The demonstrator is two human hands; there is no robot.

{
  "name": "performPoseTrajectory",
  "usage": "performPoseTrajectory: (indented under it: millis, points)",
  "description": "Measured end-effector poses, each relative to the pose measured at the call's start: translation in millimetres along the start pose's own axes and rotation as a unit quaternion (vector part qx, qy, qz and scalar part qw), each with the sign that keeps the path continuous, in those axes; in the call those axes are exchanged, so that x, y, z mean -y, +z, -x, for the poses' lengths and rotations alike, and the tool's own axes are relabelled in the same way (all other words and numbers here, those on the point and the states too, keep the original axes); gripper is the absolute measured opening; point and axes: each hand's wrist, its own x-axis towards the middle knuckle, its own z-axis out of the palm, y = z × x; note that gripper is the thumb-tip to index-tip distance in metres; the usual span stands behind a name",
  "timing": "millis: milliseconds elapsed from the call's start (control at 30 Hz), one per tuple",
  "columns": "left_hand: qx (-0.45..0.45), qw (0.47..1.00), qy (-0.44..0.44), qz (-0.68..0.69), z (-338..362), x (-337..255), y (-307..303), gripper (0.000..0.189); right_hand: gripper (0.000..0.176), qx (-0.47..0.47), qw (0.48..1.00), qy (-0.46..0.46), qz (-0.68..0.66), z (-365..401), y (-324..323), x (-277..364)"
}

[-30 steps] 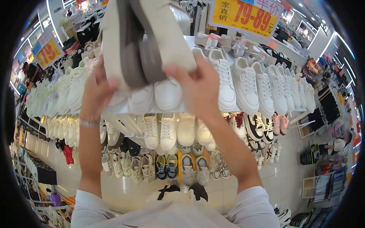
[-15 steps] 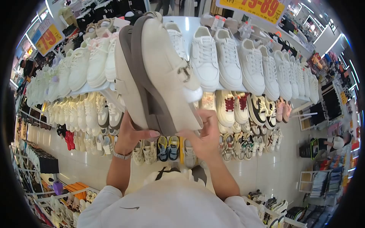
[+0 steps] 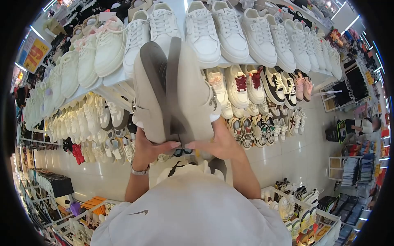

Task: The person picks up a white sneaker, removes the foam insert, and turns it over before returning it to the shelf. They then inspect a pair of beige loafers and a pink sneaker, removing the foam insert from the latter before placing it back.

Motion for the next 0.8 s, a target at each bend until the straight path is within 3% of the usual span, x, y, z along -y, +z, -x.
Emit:
performPoseTrajectory:
  millis: [233,433,600,800]
  points:
    - [-0.039,0.999,0.021,0.01,16,9,3,0.082,0.093,-0.004,1.0,-0.028,-0.005,3,11,-3]
    - [0.01,1.0,0.003,-0.026,25,9,-11,0.078,0.084,0.025,0.997,-0.026,0.064,-3,16,7]
    - [-0.054,0.996,0.066,-0.022,32,17,-11,0.077,0.08,0.04,0.998,-0.03,0.045,-7,26,13]
    - [-0.066,0.997,0.049,-0.007,41,17,-13,0.075,0.092,0.041,0.997,-0.005,0.068,-5,30,4]
